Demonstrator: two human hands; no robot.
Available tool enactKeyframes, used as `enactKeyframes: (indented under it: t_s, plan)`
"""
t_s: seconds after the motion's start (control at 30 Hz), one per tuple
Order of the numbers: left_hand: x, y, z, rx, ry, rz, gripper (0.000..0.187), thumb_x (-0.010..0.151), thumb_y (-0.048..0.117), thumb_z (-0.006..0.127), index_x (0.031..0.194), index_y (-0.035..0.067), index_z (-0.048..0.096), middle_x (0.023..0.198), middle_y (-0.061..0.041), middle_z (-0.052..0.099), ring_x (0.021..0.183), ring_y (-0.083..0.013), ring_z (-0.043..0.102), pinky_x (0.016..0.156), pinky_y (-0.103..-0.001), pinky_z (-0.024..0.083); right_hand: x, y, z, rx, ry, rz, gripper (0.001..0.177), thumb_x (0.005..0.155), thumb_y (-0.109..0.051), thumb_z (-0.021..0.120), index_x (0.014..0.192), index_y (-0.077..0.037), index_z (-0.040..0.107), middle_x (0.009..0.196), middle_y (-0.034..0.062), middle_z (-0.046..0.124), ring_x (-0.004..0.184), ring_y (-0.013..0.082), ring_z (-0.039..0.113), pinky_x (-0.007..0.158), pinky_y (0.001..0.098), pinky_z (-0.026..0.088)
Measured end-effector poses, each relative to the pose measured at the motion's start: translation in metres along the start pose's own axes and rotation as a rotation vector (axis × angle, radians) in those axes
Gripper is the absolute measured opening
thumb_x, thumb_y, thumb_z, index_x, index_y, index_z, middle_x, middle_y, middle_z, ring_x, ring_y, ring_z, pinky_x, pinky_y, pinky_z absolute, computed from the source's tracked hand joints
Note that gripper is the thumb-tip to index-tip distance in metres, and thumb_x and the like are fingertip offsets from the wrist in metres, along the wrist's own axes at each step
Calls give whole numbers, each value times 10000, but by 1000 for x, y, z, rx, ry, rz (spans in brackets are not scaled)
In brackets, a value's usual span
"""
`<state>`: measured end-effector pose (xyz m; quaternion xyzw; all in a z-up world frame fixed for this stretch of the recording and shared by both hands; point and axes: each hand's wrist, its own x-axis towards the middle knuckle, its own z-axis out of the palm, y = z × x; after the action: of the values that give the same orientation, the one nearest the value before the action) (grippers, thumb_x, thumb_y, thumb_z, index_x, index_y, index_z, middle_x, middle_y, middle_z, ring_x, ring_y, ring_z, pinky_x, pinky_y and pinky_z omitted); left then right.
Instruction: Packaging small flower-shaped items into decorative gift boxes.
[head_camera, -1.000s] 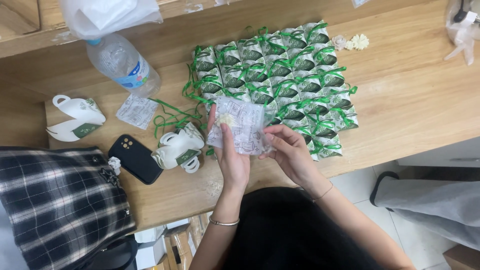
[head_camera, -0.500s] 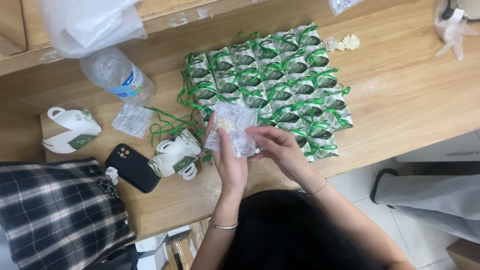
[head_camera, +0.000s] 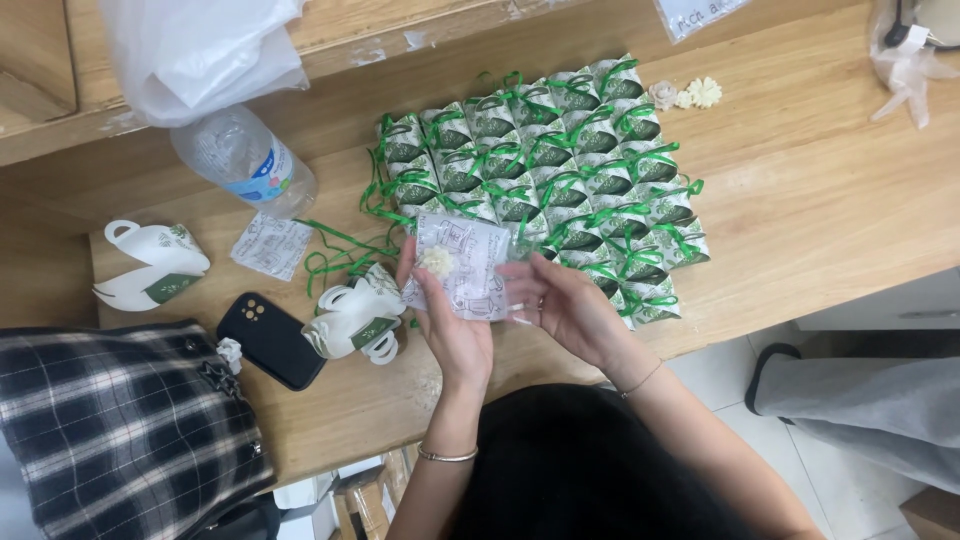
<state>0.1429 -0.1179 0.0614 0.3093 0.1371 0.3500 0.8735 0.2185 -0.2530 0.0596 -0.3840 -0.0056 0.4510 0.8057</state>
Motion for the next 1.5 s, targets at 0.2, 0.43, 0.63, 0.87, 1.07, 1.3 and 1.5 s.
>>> enactKeyframes:
  t_s: [0.2,0.43,0.63,0.87,1.07,1.3,1.5]
  plan:
    - [0,2,5,-21,4,-39,456,1114,299,419,1543,170,334,1607,-153,367,1464,-301,411,1168,-504,412,-3,-5,8,-40,-67,80,393,1003,-97,528,1384,-14,583,1263,122,649,1088,190,644,891,383,566]
    - [-3,-12,-6,-66,-8,-94,455,1109,255,453,1537,129,365,1549,-168,435,1408,-290,477,1157,-484,434,1,4,-15,190,-19,85,410,1019,-200,527,1353,35,556,1282,122,660,1091,223,636,881,430,564]
    - [2,-15,-14,-22,67,-83,482,1081,234,480,1530,93,375,1539,-159,464,1394,-269,491,1142,-474,442,1,2,-3,150,-87,88,484,981,-123,552,1460,-68,507,1330,62,630,1129,176,620,920,378,541]
    - [1,-8,-7,-26,20,-125,502,1083,231,478,1539,44,386,1526,-173,477,1389,-270,501,1141,-464,442,3,4,-11,170,-80,88,450,1054,-238,524,1446,-16,522,1340,103,619,1133,201,626,945,417,551]
    - [0,-11,-8,-59,-67,-127,473,1094,187,496,1530,24,411,1511,-177,501,1385,-262,510,1157,-445,441,4,1,-16,246,-48,116,540,1045,-428,516,1248,52,653,1158,163,710,1057,245,675,893,413,561]
    - [3,-15,-10,15,9,-77,425,1082,166,532,1479,38,452,1471,-140,535,1346,-212,529,1131,-405,441,-1,-2,-36,20,169,-144,144,1001,-103,640,1087,2,687,1083,97,720,1008,190,661,925,380,543]
    - [4,-32,-22,66,50,-103,419,1073,158,538,1469,31,484,1465,-113,547,1346,-183,512,1152,-369,399,-4,-3,-29,83,-23,-264,109,1072,-44,613,1090,37,684,1166,178,692,1134,286,651,1039,437,519]
